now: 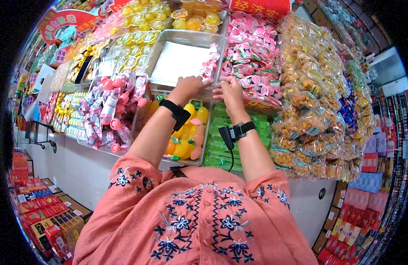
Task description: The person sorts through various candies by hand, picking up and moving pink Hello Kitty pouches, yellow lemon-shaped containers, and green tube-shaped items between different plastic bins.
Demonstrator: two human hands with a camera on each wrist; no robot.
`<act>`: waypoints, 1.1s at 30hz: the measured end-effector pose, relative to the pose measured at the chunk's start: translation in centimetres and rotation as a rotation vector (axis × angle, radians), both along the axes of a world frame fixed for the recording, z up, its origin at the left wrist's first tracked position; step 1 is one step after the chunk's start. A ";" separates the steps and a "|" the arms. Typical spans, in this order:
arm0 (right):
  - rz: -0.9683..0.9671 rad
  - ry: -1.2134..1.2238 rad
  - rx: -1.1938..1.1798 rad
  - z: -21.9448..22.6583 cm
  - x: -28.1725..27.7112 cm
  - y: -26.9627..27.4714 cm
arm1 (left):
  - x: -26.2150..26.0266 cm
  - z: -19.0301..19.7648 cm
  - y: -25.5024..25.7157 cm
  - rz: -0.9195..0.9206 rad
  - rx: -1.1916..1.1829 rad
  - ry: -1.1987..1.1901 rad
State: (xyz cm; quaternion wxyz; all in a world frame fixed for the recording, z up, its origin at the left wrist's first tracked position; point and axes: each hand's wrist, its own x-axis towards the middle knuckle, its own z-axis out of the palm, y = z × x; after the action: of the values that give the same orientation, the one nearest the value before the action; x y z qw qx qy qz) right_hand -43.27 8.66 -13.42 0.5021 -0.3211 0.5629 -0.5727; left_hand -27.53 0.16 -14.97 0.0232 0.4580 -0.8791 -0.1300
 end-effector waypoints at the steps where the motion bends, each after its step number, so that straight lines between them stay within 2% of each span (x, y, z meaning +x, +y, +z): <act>1: 0.000 0.004 0.009 -0.3 0.1 0.0 | 0.2 0.4 0.2 -0.016 0.020 -0.028; 4: -0.024 0.064 0.021 -0.3 0.6 0.0 | 0.1 2.4 0.0 -0.055 0.111 -0.120; 8: -0.045 0.077 0.069 -1.1 0.9 0.4 | -0.2 3.5 -0.7 -0.096 0.227 -0.113; 11: -0.045 0.074 0.081 -0.6 0.9 0.9 | -1.0 2.6 -2.1 -0.057 0.302 -0.110; 14: -0.052 0.073 0.088 -0.4 0.6 1.3 | -0.9 3.5 -2.1 -0.052 0.343 -0.110; 17: -0.060 0.084 0.091 0.0 0.6 1.2 | -0.6 2.0 -2.7 0.005 0.323 0.017; 20: -0.047 0.082 0.054 0.8 0.8 1.2 | -0.3 2.6 -1.5 0.031 0.172 0.012; 23: -0.047 0.049 0.008 1.7 1.6 0.5 | -0.3 4.0 0.8 0.136 -0.055 0.303; 24: -0.016 0.050 0.004 2.5 2.0 0.5 | 0.2 5.7 2.0 0.103 -0.063 0.380; 27: 0.073 0.074 -0.060 5.2 3.7 0.3 | 3.4 10.7 6.8 -0.022 -0.192 0.710; 29: 0.176 0.053 -0.082 6.8 5.4 0.2 | 6.0 13.2 9.4 -0.069 -0.224 0.795; 30: 0.226 0.045 -0.090 7.7 6.5 0.1 | 7.4 13.9 10.3 -0.051 -0.216 0.817; 33: 0.393 0.007 -0.106 9.2 9.9 0.5 | 12.0 15.6 12.0 0.062 -0.436 0.855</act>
State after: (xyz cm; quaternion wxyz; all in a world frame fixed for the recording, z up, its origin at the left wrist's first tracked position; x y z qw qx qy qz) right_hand -33.32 9.12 -4.24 0.5846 -0.4527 0.4604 -0.4913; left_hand -15.52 12.18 0.63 0.4819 0.3742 -0.7834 -0.1187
